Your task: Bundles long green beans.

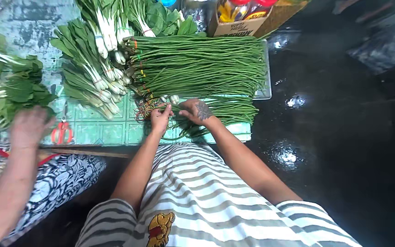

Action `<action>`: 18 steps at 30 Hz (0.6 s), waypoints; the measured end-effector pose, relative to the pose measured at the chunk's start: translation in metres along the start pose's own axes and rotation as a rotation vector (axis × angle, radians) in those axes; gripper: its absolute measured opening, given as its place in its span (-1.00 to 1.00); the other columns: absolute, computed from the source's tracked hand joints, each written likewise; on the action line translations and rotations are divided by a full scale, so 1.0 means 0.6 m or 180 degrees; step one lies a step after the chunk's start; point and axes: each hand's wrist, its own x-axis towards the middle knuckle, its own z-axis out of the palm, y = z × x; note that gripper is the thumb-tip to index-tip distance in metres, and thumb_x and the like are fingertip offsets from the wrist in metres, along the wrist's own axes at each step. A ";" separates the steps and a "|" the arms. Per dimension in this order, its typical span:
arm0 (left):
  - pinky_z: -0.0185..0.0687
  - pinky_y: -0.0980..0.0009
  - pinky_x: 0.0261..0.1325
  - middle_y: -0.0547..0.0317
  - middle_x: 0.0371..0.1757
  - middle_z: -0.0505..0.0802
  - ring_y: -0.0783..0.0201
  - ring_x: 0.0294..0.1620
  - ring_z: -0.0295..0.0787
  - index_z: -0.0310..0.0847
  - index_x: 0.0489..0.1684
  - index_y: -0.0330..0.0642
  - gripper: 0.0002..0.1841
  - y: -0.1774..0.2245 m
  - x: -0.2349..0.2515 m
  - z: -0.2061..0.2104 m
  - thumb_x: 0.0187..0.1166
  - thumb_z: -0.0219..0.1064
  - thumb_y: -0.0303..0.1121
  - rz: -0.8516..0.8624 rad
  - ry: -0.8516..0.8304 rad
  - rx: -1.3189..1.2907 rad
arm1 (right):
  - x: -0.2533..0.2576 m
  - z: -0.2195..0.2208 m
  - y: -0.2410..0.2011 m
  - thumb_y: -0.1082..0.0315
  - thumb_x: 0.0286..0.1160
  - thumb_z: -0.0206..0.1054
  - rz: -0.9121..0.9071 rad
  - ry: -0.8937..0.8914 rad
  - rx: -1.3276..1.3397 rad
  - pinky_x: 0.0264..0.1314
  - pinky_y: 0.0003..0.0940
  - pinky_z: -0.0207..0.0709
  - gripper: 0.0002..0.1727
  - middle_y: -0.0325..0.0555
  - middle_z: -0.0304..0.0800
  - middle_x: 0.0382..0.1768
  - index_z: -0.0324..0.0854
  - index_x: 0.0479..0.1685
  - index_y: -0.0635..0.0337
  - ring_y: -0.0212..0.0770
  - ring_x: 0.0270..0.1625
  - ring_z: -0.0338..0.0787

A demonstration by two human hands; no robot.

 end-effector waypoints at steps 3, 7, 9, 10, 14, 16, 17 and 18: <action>0.80 0.29 -0.13 0.13 -0.32 0.86 0.30 -0.38 0.81 0.73 0.12 -0.25 -0.75 0.002 -0.001 -0.001 0.62 0.44 -0.31 0.0057 -0.0032 0.0242 | 0.009 0.018 -0.025 0.06 0.67 0.33 -0.0165 0.0243 -0.0085 0.40 0.10 0.62 -0.65 0.02 0.89 0.04 0.85 0.12 0.08 0.04 0.24 0.83; 0.85 0.30 -0.12 0.03 -0.25 0.91 0.26 -0.35 0.86 0.74 0.03 -0.39 -0.80 -0.004 0.011 -0.007 0.53 0.47 -0.51 0.0138 -0.0103 0.0119 | 0.012 0.027 -0.037 0.23 0.63 0.34 -0.0306 0.0449 0.0023 0.31 0.03 0.68 -0.75 -0.01 0.87 -0.02 0.85 0.08 0.09 -0.01 0.15 0.85; 0.87 0.26 -0.03 -0.02 -0.10 0.90 0.21 -0.25 0.89 0.67 0.12 -0.42 -0.72 -0.001 0.010 -0.012 0.46 0.46 -0.65 0.0270 -0.0242 -0.0069 | 0.013 0.024 -0.035 0.24 0.65 0.32 -0.0281 0.0506 0.0114 0.33 0.01 0.67 -0.75 0.00 0.87 -0.02 0.85 0.08 0.11 -0.01 0.15 0.84; 0.88 0.23 0.00 -0.05 -0.04 0.89 0.17 -0.20 0.89 0.64 0.19 -0.41 -0.64 -0.002 0.009 -0.016 0.42 0.45 -0.69 0.0349 -0.0318 -0.0157 | 0.013 0.023 -0.035 0.24 0.67 0.32 -0.0244 0.0501 0.0152 0.35 0.01 0.65 -0.74 0.02 0.86 -0.01 0.84 0.08 0.13 0.00 0.17 0.83; 0.90 0.18 -0.04 -0.02 -0.15 0.89 0.13 -0.24 0.91 0.61 0.13 -0.42 -0.66 -0.017 0.007 -0.016 0.40 0.45 -0.70 0.0541 -0.0244 -0.0414 | 0.020 0.018 -0.033 0.23 0.70 0.28 -0.0200 0.0386 0.0293 0.46 -0.03 0.58 -0.72 0.05 0.83 0.07 0.82 0.11 0.18 0.01 0.26 0.77; 0.89 0.22 -0.09 0.02 -0.22 0.88 0.17 -0.30 0.89 0.61 0.05 -0.42 -0.74 -0.018 0.003 -0.011 0.44 0.43 -0.68 0.0536 -0.0084 -0.0441 | 0.021 0.017 -0.037 0.26 0.73 0.26 -0.0156 0.0282 0.0530 0.50 -0.04 0.58 -0.70 0.05 0.86 0.13 0.80 0.16 0.21 -0.02 0.29 0.81; 0.88 0.23 -0.11 0.04 -0.26 0.87 0.19 -0.32 0.88 0.62 0.00 -0.41 -0.78 -0.017 0.001 -0.009 0.45 0.43 -0.67 0.0548 -0.0005 -0.0423 | 0.020 0.018 -0.037 0.27 0.73 0.25 -0.0156 0.0263 0.0686 0.50 -0.05 0.58 -0.69 0.06 0.87 0.14 0.79 0.19 0.23 -0.04 0.29 0.82; 0.88 0.26 -0.14 0.07 -0.30 0.87 0.22 -0.35 0.88 0.61 -0.07 -0.39 -0.81 -0.016 0.000 -0.007 0.44 0.44 -0.67 0.0556 0.0081 -0.0380 | 0.019 0.019 -0.036 0.28 0.74 0.25 -0.0173 0.0266 0.0813 0.50 -0.07 0.58 -0.69 0.07 0.87 0.13 0.79 0.21 0.24 -0.04 0.27 0.82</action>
